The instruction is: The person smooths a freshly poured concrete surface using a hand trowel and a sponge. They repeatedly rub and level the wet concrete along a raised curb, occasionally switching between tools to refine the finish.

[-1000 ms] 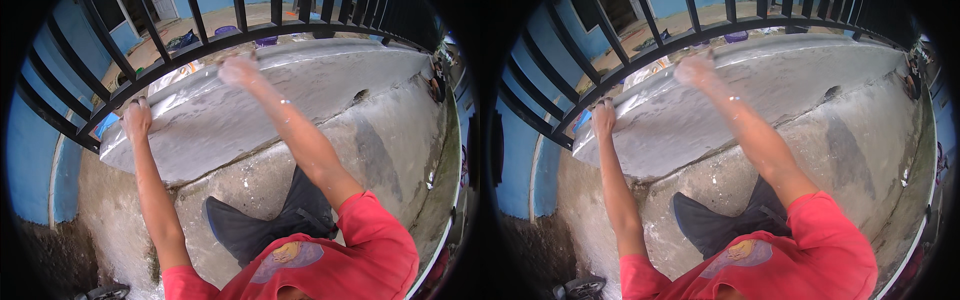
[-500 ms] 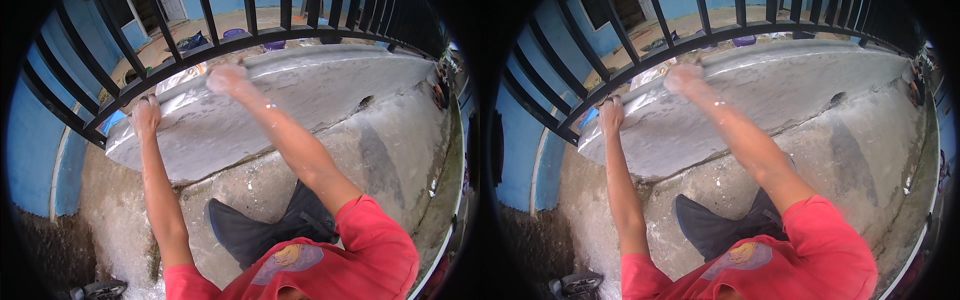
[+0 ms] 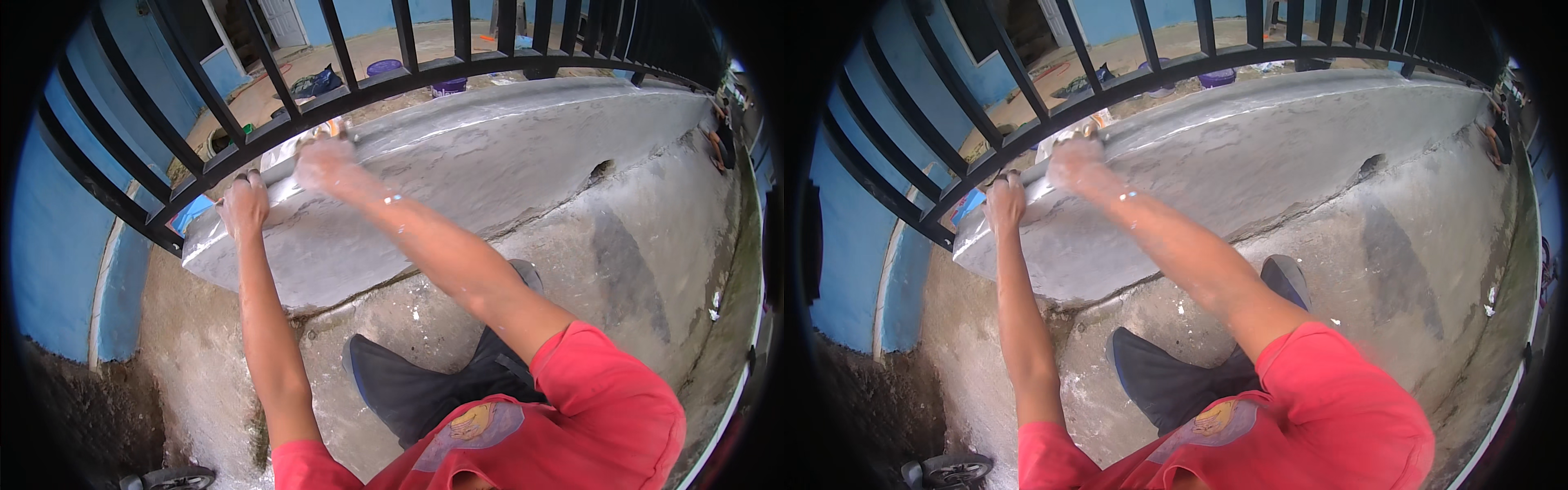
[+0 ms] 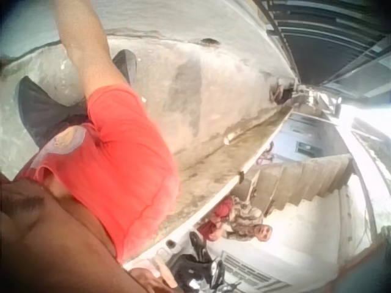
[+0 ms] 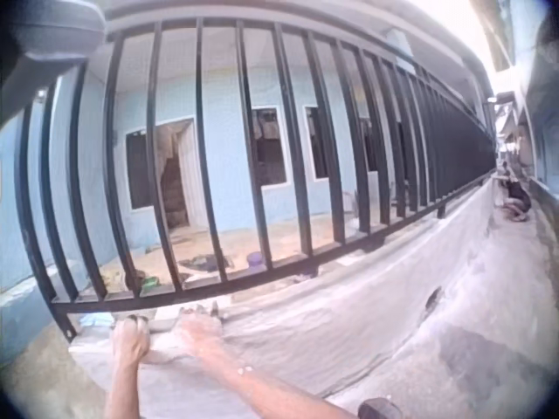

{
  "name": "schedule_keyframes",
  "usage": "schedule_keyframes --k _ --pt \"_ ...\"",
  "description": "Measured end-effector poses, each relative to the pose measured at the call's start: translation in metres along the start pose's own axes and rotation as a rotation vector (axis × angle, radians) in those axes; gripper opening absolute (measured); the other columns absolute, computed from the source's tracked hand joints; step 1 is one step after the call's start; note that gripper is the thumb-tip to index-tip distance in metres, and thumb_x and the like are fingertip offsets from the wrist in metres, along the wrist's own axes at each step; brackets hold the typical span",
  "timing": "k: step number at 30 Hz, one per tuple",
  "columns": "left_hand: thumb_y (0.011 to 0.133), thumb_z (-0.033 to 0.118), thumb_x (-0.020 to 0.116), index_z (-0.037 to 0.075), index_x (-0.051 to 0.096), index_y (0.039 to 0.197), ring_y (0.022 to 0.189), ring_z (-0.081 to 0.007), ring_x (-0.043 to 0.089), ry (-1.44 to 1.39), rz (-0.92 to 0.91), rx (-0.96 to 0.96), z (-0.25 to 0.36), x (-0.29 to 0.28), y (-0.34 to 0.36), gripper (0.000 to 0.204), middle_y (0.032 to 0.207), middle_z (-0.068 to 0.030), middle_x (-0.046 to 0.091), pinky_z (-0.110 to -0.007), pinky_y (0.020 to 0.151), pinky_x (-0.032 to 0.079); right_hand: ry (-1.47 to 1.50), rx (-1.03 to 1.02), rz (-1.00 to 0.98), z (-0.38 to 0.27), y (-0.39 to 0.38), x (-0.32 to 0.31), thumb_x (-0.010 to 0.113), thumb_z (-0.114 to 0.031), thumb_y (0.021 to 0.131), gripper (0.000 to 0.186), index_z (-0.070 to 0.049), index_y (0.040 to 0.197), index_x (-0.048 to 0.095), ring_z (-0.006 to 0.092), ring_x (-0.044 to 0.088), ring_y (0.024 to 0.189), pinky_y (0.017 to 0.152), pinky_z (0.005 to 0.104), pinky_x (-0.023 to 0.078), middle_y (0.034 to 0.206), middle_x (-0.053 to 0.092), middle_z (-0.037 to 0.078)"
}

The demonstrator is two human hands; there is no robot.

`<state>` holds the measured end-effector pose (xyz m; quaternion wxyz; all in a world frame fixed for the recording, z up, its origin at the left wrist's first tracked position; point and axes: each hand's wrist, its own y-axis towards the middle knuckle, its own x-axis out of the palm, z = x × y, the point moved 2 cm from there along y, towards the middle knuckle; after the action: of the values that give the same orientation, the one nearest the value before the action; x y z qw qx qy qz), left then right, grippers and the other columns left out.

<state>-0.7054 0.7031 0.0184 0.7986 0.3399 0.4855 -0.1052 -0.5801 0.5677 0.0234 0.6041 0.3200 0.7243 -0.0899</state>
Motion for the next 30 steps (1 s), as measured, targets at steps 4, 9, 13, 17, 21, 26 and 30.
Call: schedule_keyframes --k 4,9,13,17,21,26,30 --pt "0.106 0.044 0.034 0.005 0.074 0.126 0.128 -0.0471 0.061 -0.04 -0.054 0.052 -0.002 0.004 0.004 0.059 0.128 -0.0301 0.069 -0.056 0.116 0.035 0.122 -0.162 -0.086 -0.002 0.012 0.018 0.043 -0.027 0.103 0.043 -0.007 0.124 0.075 0.0279 0.058 0.139 0.126 0.068 0.019 0.144 0.067 0.011" --pt "0.105 0.043 0.035 0.002 0.076 0.119 0.123 -0.0482 0.064 0.015 -0.007 -0.008 -0.017 -0.004 -0.004 0.06 0.123 -0.0309 0.071 -0.056 0.115 0.035 -0.056 0.321 -0.031 0.157 -0.031 -0.06 0.043 -0.029 0.098 0.047 -0.007 0.119 0.079 0.0326 0.063 0.134 0.123 0.0597 0.031 0.138 0.07 0.018" --pt "0.105 0.043 0.037 -0.003 0.077 0.113 0.12 -0.0501 0.065 -0.014 0.012 -0.013 -0.005 0.003 -0.001 0.061 0.118 -0.0326 0.072 -0.057 0.114 0.036 0.07 0.298 -0.05 0.101 -0.016 -0.035 0.047 -0.025 0.097 0.044 -0.008 0.121 0.079 0.0324 0.068 0.127 0.12 0.0506 0.038 0.137 0.071 0.017" --pt "0.105 0.045 0.036 -0.006 0.075 0.116 0.124 -0.0508 0.062 -0.042 -0.009 0.021 -0.009 0.009 0.007 0.065 0.124 -0.036 0.068 -0.056 0.115 0.036 0.071 -0.087 0.098 -0.019 0.007 0.02 0.047 -0.027 0.101 0.042 -0.006 0.119 0.078 0.0305 0.064 0.132 0.124 0.0638 0.027 0.133 0.072 0.018" --pt "0.105 0.046 0.036 -0.004 0.074 0.121 0.126 -0.0498 0.061 -0.02 -0.012 -0.003 -0.026 0.002 0.002 0.065 0.128 -0.0348 0.067 -0.055 0.116 0.035 -0.014 -0.102 -0.145 0.028 -0.021 -0.021 0.039 -0.029 0.106 0.045 -0.008 0.119 0.077 0.0293 0.062 0.135 0.127 0.0696 0.011 0.135 0.071 0.015" --pt "0.105 0.043 0.037 0.0 0.075 0.119 0.124 -0.0491 0.062 -0.014 0.029 0.017 -0.011 0.002 -0.001 0.059 0.124 -0.0325 0.07 -0.056 0.115 0.035 -0.123 0.436 0.073 0.208 -0.063 -0.075 0.032 -0.036 0.109 0.055 -0.005 0.115 0.078 0.0346 0.065 0.131 0.127 0.0718 0.002 0.127 0.075 0.016" --pt "0.104 0.042 0.038 -0.003 0.075 0.117 0.125 -0.0492 0.062 0.0 -0.016 -0.018 -0.001 -0.002 -0.003 0.059 0.124 -0.0334 0.07 -0.057 0.114 0.036 -0.138 0.343 0.056 0.12 -0.072 -0.039 0.036 -0.029 0.108 0.049 -0.005 0.117 0.078 0.0294 0.056 0.142 0.127 0.0727 -0.002 0.135 0.072 0.013"
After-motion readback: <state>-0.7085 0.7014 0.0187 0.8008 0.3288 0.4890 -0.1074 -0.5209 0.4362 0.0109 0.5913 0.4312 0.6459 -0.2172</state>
